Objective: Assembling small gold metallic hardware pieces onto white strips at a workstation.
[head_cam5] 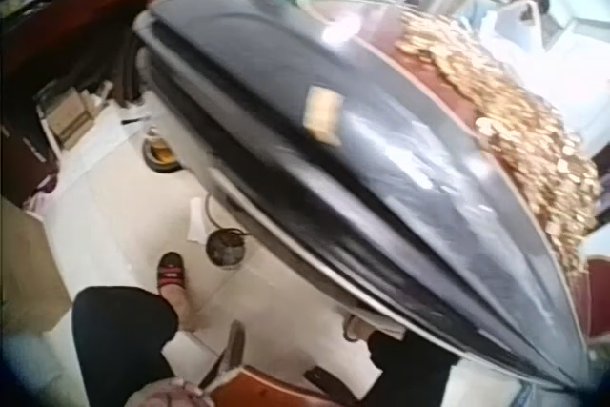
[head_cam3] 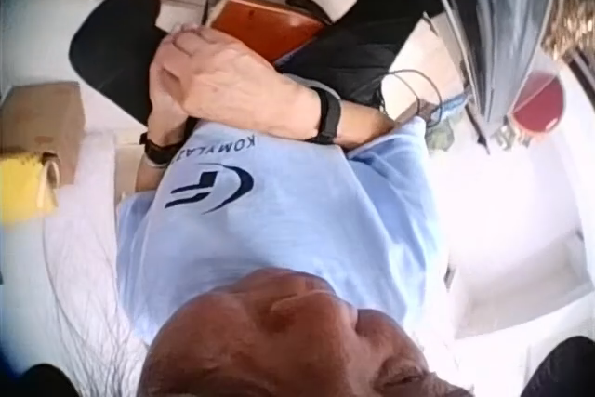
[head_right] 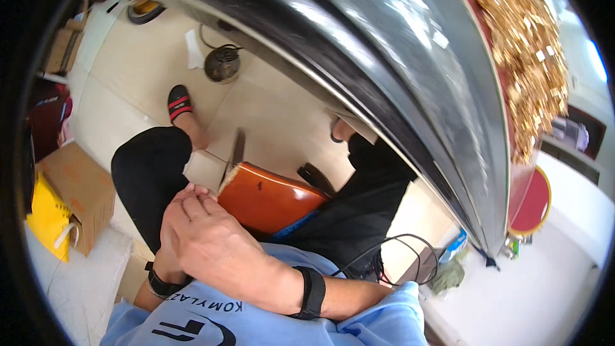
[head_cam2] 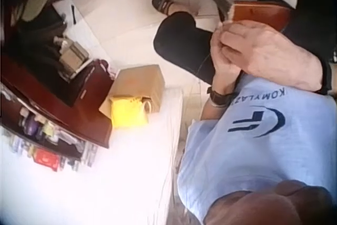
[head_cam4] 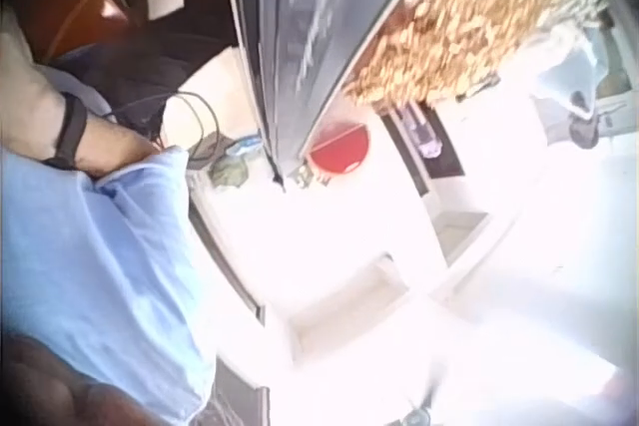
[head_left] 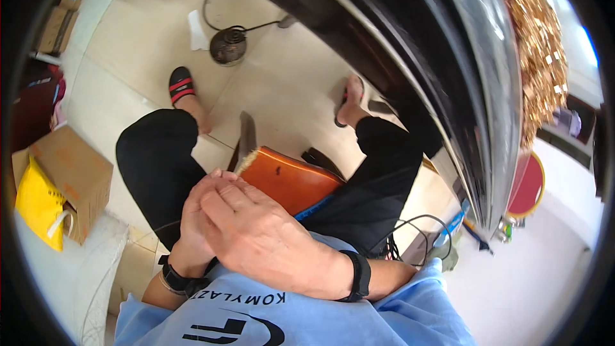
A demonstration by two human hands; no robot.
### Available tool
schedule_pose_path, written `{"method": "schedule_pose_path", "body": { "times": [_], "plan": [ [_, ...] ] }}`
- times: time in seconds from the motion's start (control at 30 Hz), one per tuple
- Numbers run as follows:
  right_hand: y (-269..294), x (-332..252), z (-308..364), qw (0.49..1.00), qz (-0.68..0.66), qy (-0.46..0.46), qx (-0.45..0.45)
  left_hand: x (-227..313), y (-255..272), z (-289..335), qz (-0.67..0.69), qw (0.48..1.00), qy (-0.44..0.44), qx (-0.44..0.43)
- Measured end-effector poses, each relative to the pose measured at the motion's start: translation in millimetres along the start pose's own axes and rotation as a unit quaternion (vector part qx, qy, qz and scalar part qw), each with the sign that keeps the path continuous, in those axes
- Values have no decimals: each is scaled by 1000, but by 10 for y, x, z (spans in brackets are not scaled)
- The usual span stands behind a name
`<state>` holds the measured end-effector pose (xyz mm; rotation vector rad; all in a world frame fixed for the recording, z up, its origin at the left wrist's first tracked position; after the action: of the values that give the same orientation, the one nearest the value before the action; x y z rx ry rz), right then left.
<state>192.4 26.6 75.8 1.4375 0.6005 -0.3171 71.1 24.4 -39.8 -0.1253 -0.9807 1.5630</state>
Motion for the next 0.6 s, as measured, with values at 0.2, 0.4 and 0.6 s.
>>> {"method": "schedule_pose_path", "body": {
  "times": [0.2, 0.4, 0.6],
  "plan": [
    [677, 129, 391, 995, -79, -54, 5, -119, -545, -117, -184, 977, 108, 5],
    [1755, 484, 1144, 984, -143, -92, 44, -333, -544, -162, -41, 969, 232, -70],
    [2157, 664, 2204, 895, -259, -332, 149, -435, -603, -232, -88, 966, 229, -82]
  ]
}}
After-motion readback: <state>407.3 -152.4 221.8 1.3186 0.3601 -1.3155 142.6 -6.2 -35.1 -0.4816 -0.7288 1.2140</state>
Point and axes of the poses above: each hand's wrist, its own z-axis away from the middle knuckle, its own y-axis out of the back of the hand, x = y × z, the point moved 4 cm from there along -z, towards the middle knuckle, and after that the axes turned 2 degrees about y, right-handed, at the moved point
